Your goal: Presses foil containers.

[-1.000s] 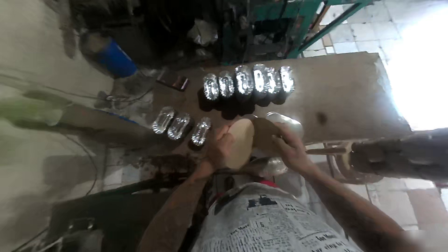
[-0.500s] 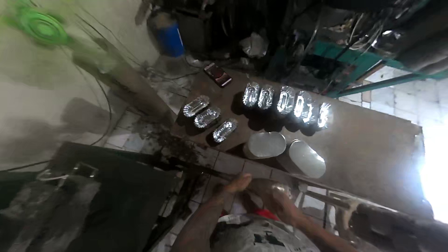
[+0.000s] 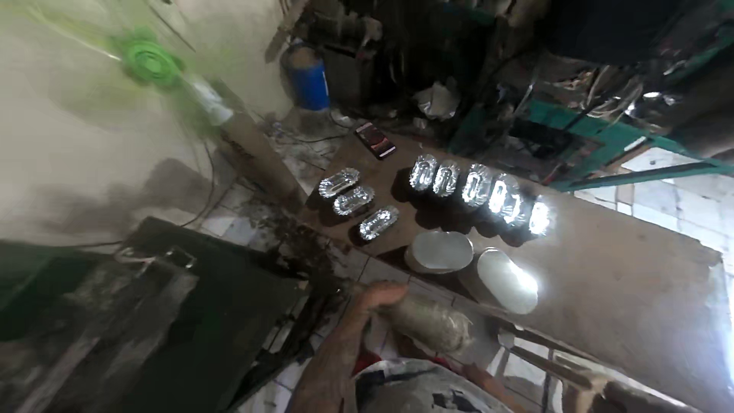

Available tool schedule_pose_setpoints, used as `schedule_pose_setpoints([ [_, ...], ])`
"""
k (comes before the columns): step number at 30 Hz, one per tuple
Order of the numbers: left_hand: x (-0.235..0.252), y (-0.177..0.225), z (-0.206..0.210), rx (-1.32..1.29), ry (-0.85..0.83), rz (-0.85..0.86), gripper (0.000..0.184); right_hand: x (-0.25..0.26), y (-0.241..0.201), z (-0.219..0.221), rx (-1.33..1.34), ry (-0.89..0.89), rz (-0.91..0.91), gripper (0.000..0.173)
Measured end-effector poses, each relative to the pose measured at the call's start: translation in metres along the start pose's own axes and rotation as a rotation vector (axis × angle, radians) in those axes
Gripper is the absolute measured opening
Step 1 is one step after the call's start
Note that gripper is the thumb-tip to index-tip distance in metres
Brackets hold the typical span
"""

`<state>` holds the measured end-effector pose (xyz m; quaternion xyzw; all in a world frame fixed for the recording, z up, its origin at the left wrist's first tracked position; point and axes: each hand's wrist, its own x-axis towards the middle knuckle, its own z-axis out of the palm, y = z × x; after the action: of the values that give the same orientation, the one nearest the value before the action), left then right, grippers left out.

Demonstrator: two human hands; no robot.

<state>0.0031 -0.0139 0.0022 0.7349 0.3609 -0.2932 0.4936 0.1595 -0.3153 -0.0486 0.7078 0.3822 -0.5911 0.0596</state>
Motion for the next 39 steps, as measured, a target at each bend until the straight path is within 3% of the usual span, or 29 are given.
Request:
schedule_pose_setpoints([
  [2,-0.064,-0.013,-0.03,-0.199,0.205,0.061,0.059,0.013,0.012,0.007,-0.047,0.103,-0.217,0.035],
  [4,-0.126,-0.034,-0.052,-0.387,0.392,0.204,0.051,0.01,-0.004,-0.012,-0.088,0.099,-0.466,0.029],
  [7,-0.178,-0.088,-0.089,-0.66,0.765,0.266,0.058,0.012,-0.055,-0.039,-0.065,0.075,-0.526,0.029],
  [10,-0.202,-0.134,-0.151,-1.176,1.126,0.41,0.039,0.034,-0.106,-0.043,-0.043,0.214,-0.608,0.027],
  [11,-0.207,-0.147,-0.164,-1.209,1.235,0.458,0.04,0.041,-0.128,-0.041,-0.036,0.24,-0.647,0.027],
  [13,-0.21,-0.178,-0.162,-0.988,1.366,0.485,0.053,0.05,-0.174,-0.034,-0.012,0.284,-0.703,0.028],
  [14,-0.213,-0.193,-0.146,-0.811,1.364,0.355,0.059,0.055,-0.196,-0.029,-0.007,0.306,-0.728,0.027],
  [17,-0.231,-0.263,-0.09,-0.407,1.219,-0.268,0.07,0.061,-0.274,-0.017,0.009,0.394,-0.804,0.024],
  [19,-0.249,-0.321,-0.066,-0.339,1.057,-0.438,0.068,0.059,-0.329,-0.009,0.019,0.418,-0.856,0.024],
  [21,-0.279,-0.338,-0.048,-0.313,0.958,-0.319,0.057,0.057,-0.386,0.002,-0.069,0.46,-1.028,0.023],
  [23,-0.32,-0.325,-0.028,-0.303,0.79,-0.21,0.058,0.06,-0.439,0.017,-0.316,0.484,-1.264,0.023],
  [25,-0.343,-0.34,-0.006,-0.16,0.638,-0.238,0.056,0.072,-0.486,0.037,-0.663,0.438,-1.486,0.025],
  [28,-0.353,-0.393,0.024,0.003,0.585,-0.292,0.053,0.107,-0.55,0.066,-1.114,0.261,-1.728,0.024],
  [30,-0.372,-0.381,0.028,0.021,0.557,-0.305,0.05,0.12,-0.59,0.086,-1.292,0.186,-1.602,0.028],
  [32,-0.396,-0.339,0.043,-0.03,0.528,-0.252,0.035,0.108,-0.602,0.123,-1.257,0.104,-1.389,0.032],
  [34,-0.41,-0.303,0.07,-0.166,0.634,-0.015,0.029,0.078,-0.612,0.17,-1.168,-0.072,-1.194,0.039],
  [37,-0.401,-0.256,0.098,-0.343,0.639,0.297,0.026,0.047,-0.625,0.243,-1.291,-0.134,-1.245,0.03],
  [39,-0.394,-0.238,0.106,-0.433,0.613,0.338,0.033,0.049,-0.632,0.248,-1.373,-0.164,-1.306,0.031],
])
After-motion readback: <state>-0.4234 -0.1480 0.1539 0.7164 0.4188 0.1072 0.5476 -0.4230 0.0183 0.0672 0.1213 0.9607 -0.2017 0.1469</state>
